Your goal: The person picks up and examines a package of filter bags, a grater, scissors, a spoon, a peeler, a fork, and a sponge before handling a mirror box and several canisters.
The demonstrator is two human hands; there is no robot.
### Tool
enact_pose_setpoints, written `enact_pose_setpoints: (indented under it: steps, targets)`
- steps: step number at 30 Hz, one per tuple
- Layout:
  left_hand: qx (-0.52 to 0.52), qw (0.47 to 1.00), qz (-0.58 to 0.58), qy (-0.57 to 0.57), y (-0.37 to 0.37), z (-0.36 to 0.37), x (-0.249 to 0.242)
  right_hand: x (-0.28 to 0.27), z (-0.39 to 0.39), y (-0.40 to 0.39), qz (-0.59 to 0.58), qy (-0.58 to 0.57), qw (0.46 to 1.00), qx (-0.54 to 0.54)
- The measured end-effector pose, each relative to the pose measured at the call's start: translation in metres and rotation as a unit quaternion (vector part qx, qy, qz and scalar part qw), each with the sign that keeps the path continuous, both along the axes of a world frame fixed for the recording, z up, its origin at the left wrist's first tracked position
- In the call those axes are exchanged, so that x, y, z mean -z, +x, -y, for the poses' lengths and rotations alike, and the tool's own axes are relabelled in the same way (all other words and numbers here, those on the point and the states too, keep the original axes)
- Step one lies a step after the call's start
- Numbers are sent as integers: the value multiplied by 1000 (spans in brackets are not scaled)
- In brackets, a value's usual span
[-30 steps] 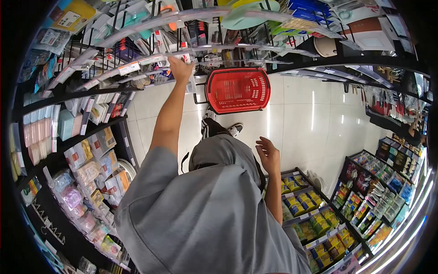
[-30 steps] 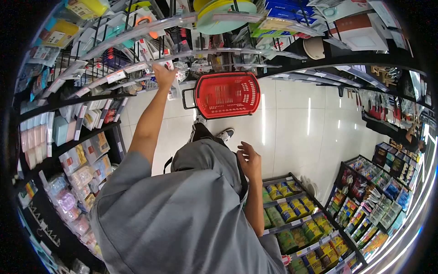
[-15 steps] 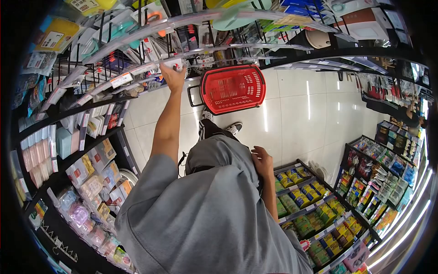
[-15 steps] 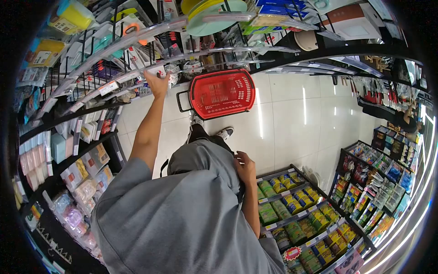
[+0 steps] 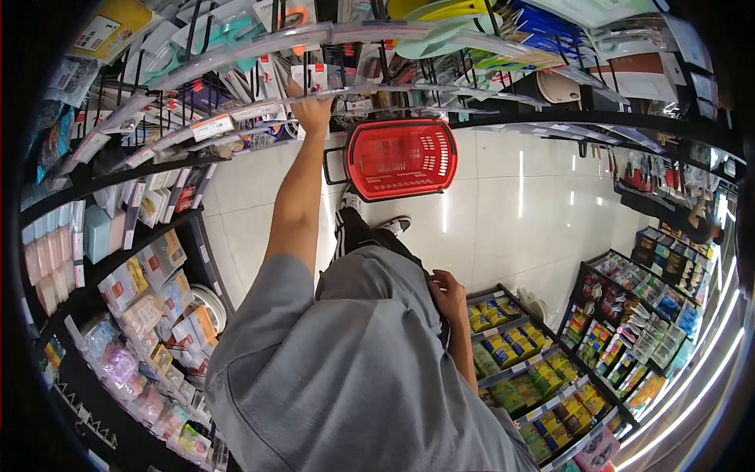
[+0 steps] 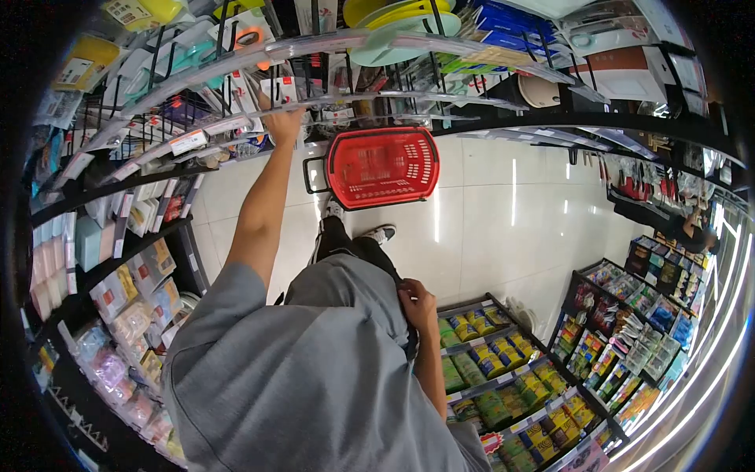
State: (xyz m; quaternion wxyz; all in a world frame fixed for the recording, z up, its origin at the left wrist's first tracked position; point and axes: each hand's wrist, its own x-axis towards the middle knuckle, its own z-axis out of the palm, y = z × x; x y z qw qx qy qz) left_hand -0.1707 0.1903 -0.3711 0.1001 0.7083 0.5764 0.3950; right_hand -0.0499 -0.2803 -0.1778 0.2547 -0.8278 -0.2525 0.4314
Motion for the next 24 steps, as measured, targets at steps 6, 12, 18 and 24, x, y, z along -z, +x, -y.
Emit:
enact_pose_setpoints:
  steps: [6,12,18,24]
  targets:
    - [-43,992,119,14,11,-25,-4,0,11,-5,-6,-20,1000,10]
    - [-13,991,129,-31,14,-40,1,1,22,-15,-2,-51,998,31]
    - [14,990,111,-81,7,-66,13,8,34,-18,-22,-50,997,52]
    - [60,987,125,-83,2,-76,29,13,40,-21,-45,-57,996,60]
